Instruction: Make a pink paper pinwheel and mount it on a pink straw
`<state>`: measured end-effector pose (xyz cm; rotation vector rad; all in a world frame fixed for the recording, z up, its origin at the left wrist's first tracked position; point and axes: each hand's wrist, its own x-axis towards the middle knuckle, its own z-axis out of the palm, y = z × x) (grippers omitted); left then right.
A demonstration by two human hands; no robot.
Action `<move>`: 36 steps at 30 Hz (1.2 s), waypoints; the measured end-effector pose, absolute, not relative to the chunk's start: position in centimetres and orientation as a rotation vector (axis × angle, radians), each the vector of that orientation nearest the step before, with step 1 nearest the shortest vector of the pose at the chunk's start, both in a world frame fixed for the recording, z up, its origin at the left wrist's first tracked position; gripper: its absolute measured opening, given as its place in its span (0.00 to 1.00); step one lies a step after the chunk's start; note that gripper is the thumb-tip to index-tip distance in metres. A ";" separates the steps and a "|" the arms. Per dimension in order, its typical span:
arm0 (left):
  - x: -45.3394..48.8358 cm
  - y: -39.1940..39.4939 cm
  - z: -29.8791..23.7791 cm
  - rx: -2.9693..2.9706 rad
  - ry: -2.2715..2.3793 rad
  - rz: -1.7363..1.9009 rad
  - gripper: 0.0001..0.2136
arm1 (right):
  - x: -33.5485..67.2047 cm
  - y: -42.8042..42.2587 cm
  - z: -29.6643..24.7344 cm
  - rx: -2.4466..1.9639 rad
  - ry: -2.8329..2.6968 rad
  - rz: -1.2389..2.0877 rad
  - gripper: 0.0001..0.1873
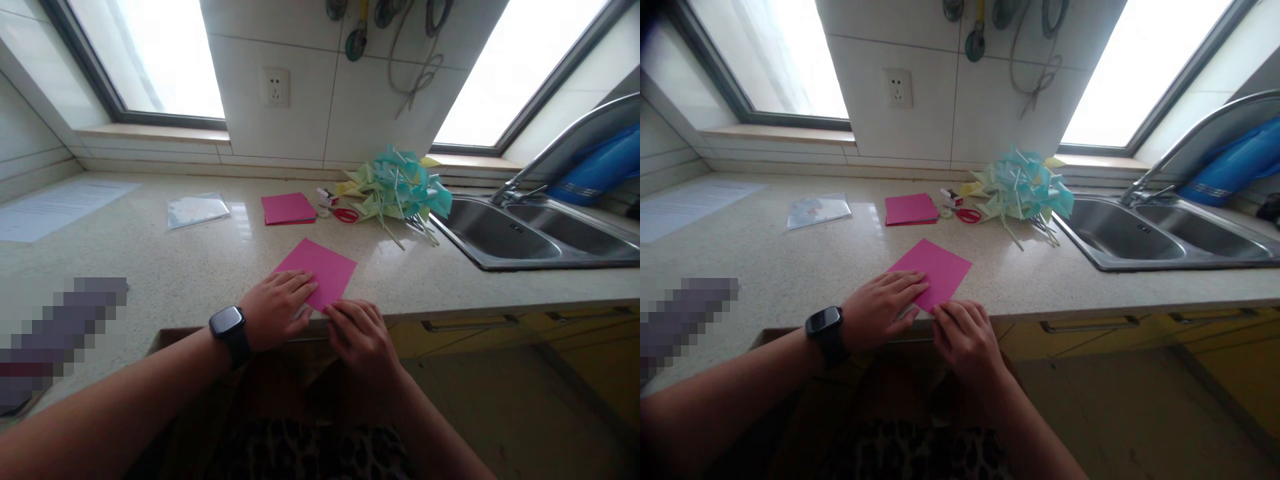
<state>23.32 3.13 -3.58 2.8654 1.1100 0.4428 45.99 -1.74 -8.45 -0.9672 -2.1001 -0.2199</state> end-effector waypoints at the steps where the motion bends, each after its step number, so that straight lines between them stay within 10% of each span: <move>1: 23.3 3.1 -3.6 2.866 1.111 0.440 0.23 | 45.9 -1.8 -8.5 -0.981 -2.103 -0.226 0.19; 36: 23.2 3.2 -3.4 2.891 0.921 0.442 0.18 | 44.8 -4.1 -7.4 -1.232 -2.169 -0.105 0.18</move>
